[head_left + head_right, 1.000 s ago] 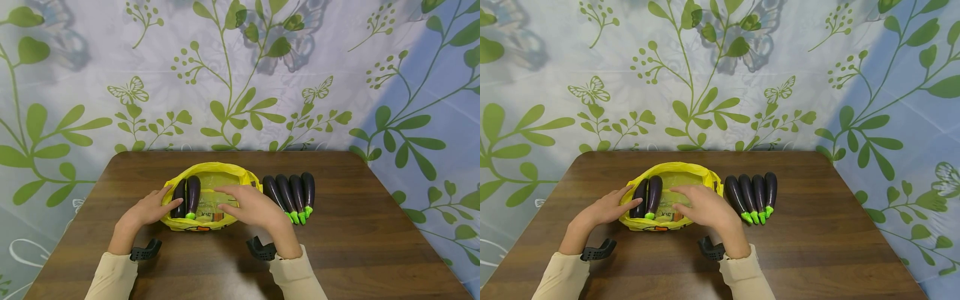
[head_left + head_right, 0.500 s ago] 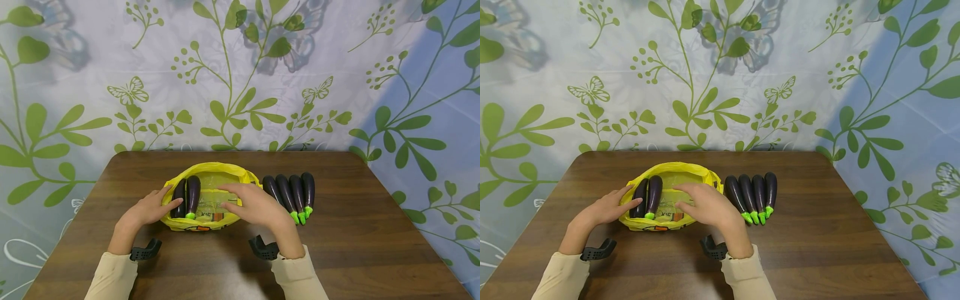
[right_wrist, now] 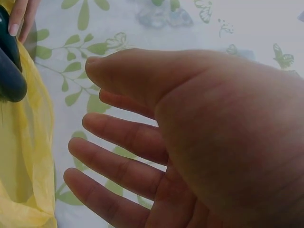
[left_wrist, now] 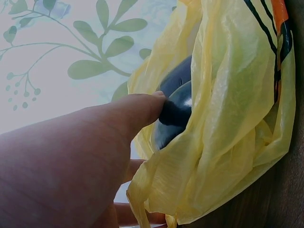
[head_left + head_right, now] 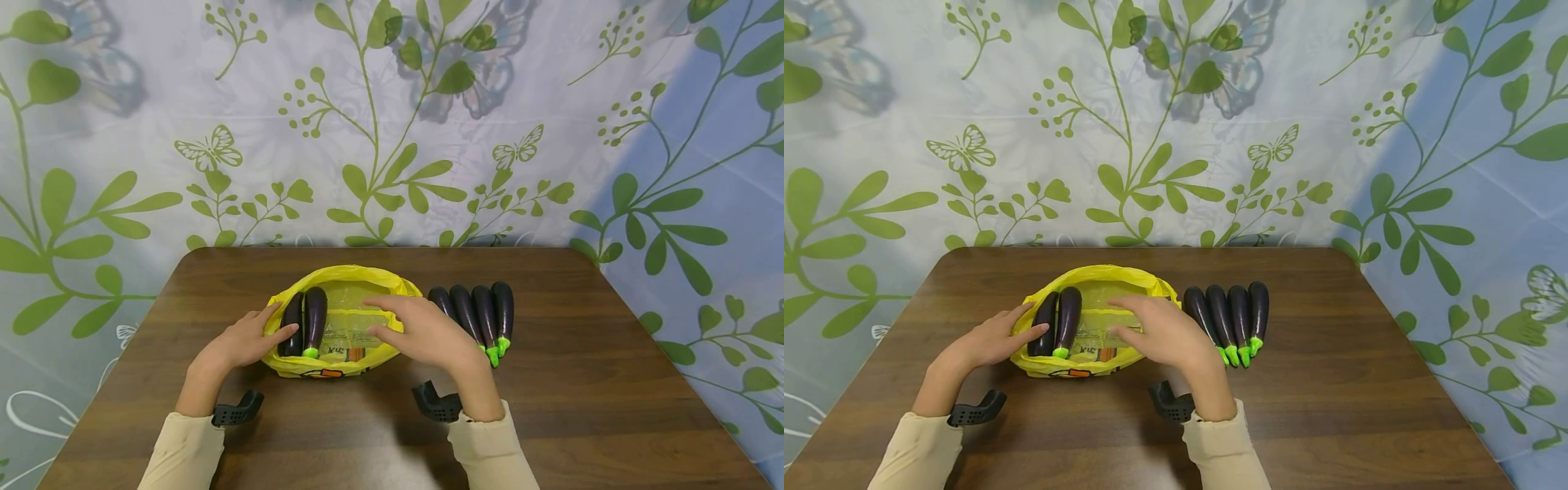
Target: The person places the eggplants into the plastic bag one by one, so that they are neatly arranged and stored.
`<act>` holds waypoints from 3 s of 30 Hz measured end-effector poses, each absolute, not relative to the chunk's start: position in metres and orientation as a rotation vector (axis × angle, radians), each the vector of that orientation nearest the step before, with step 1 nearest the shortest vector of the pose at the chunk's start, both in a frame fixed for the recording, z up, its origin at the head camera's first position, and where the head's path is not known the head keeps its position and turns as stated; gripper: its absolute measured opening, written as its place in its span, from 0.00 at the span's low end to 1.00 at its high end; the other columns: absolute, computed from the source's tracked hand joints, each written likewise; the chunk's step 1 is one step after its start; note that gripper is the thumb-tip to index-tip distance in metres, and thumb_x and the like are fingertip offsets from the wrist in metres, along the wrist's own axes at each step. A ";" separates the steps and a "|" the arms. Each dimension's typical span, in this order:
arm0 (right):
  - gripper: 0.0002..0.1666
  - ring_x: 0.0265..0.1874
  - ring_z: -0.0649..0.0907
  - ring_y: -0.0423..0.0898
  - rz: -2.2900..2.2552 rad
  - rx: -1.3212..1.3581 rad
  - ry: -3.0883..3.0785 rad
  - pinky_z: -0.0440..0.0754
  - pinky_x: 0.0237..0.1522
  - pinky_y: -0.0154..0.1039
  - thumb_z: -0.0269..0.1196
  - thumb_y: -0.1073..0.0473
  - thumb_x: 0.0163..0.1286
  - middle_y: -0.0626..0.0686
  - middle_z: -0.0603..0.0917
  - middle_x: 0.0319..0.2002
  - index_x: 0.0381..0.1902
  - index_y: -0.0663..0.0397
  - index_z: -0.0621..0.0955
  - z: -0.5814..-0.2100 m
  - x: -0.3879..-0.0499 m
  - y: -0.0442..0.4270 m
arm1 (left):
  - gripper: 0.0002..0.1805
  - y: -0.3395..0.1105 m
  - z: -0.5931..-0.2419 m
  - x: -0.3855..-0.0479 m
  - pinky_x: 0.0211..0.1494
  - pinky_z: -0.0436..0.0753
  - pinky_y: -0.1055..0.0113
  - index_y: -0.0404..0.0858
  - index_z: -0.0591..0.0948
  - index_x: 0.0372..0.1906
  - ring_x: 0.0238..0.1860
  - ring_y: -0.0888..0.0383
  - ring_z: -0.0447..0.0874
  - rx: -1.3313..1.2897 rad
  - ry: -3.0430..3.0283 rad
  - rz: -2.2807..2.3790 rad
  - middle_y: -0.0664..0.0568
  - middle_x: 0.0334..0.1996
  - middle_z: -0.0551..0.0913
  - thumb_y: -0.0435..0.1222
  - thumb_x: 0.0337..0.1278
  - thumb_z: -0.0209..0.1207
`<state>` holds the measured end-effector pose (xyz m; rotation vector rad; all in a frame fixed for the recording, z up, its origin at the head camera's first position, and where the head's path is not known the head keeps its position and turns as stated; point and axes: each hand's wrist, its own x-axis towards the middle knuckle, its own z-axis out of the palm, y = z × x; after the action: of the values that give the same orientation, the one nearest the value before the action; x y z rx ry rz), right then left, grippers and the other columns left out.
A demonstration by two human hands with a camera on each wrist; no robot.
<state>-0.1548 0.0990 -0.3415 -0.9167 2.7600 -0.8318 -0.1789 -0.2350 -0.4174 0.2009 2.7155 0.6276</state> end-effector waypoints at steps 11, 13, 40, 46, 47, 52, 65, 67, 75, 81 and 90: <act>0.30 0.64 0.81 0.50 -0.835 -0.857 2.772 0.73 0.69 0.57 0.62 0.48 0.78 0.44 0.78 0.70 0.74 0.42 0.74 -0.339 -0.156 0.105 | 0.53 -0.235 -0.418 -0.179 0.67 0.65 0.25 0.33 0.52 0.82 0.72 0.20 0.59 0.193 2.721 0.621 0.20 0.75 0.56 0.69 0.71 0.46; 0.30 0.64 0.81 0.50 -0.838 -0.858 2.771 0.73 0.69 0.57 0.62 0.48 0.78 0.44 0.78 0.70 0.74 0.42 0.74 -0.339 -0.156 0.106 | 0.53 -0.235 -0.418 -0.179 0.67 0.65 0.25 0.33 0.52 0.82 0.72 0.20 0.58 0.192 2.721 0.621 0.20 0.75 0.56 0.69 0.71 0.46; 0.30 0.49 0.83 0.46 -0.893 -0.766 2.830 0.81 0.50 0.46 0.63 0.50 0.77 0.46 0.83 0.61 0.74 0.45 0.75 -0.339 -0.162 0.128 | 0.53 -0.235 -0.419 -0.179 0.66 0.66 0.25 0.32 0.53 0.82 0.71 0.19 0.59 0.200 2.729 0.621 0.20 0.74 0.57 0.69 0.70 0.45; 0.29 0.38 0.78 0.43 -0.911 -0.759 2.844 0.76 0.40 0.42 0.64 0.50 0.77 0.46 0.84 0.60 0.73 0.45 0.75 -0.340 -0.163 0.133 | 0.53 -0.235 -0.420 -0.180 0.66 0.66 0.25 0.33 0.53 0.82 0.71 0.20 0.60 0.203 2.730 0.621 0.20 0.74 0.57 0.69 0.71 0.45; 0.29 0.38 0.78 0.44 -0.915 -0.758 2.844 0.76 0.40 0.42 0.64 0.50 0.77 0.46 0.84 0.60 0.73 0.46 0.75 -0.340 -0.163 0.134 | 0.53 -0.235 -0.420 -0.180 0.66 0.66 0.25 0.33 0.53 0.82 0.71 0.20 0.60 0.200 2.729 0.619 0.20 0.74 0.57 0.69 0.71 0.45; 0.30 0.41 0.79 0.46 -0.926 -0.759 2.849 0.77 0.44 0.44 0.63 0.50 0.77 0.48 0.82 0.64 0.73 0.47 0.75 -0.339 -0.164 0.137 | 0.53 -0.235 -0.420 -0.180 0.66 0.66 0.25 0.33 0.53 0.82 0.71 0.19 0.59 0.188 2.723 0.616 0.20 0.75 0.56 0.69 0.70 0.45; 0.29 0.59 0.83 0.48 -1.020 -0.698 2.825 0.83 0.59 0.50 0.64 0.51 0.77 0.46 0.81 0.66 0.72 0.45 0.76 -0.341 -0.167 0.148 | 0.53 -0.235 -0.419 -0.180 0.66 0.66 0.25 0.33 0.53 0.82 0.71 0.19 0.59 0.200 2.725 0.618 0.19 0.74 0.56 0.69 0.71 0.45; 0.29 0.63 0.81 0.49 -1.007 -0.689 2.838 0.82 0.61 0.52 0.64 0.51 0.77 0.48 0.80 0.67 0.73 0.47 0.75 -0.341 -0.168 0.150 | 0.53 -0.235 -0.419 -0.180 0.66 0.66 0.25 0.33 0.53 0.82 0.72 0.19 0.59 0.201 2.725 0.620 0.19 0.75 0.56 0.69 0.71 0.45; 0.30 0.64 0.81 0.53 -1.007 -0.620 2.860 0.80 0.63 0.55 0.63 0.49 0.77 0.50 0.78 0.70 0.74 0.47 0.74 -0.343 -0.169 0.157 | 0.53 -0.235 -0.419 -0.180 0.66 0.65 0.24 0.33 0.53 0.82 0.72 0.19 0.58 0.195 2.719 0.619 0.20 0.75 0.55 0.69 0.71 0.45; 0.31 0.63 0.82 0.58 -1.020 -0.590 2.862 0.80 0.63 0.57 0.63 0.49 0.77 0.53 0.79 0.69 0.74 0.46 0.74 -0.343 -0.170 0.161 | 0.53 -0.235 -0.419 -0.179 0.67 0.64 0.24 0.33 0.53 0.82 0.72 0.19 0.58 0.192 2.722 0.615 0.20 0.75 0.56 0.69 0.71 0.45; 0.31 0.65 0.80 0.61 -1.018 -0.563 2.871 0.79 0.64 0.58 0.63 0.51 0.78 0.55 0.79 0.69 0.74 0.49 0.73 -0.345 -0.172 0.168 | 0.54 -0.235 -0.419 -0.179 0.67 0.63 0.24 0.33 0.52 0.82 0.72 0.19 0.57 0.191 2.709 0.630 0.20 0.75 0.54 0.69 0.71 0.45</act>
<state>-0.1722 0.1677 -0.3447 -0.5633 2.8713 -1.0176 -0.1792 -0.2351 -0.4186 0.1909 2.7091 0.6299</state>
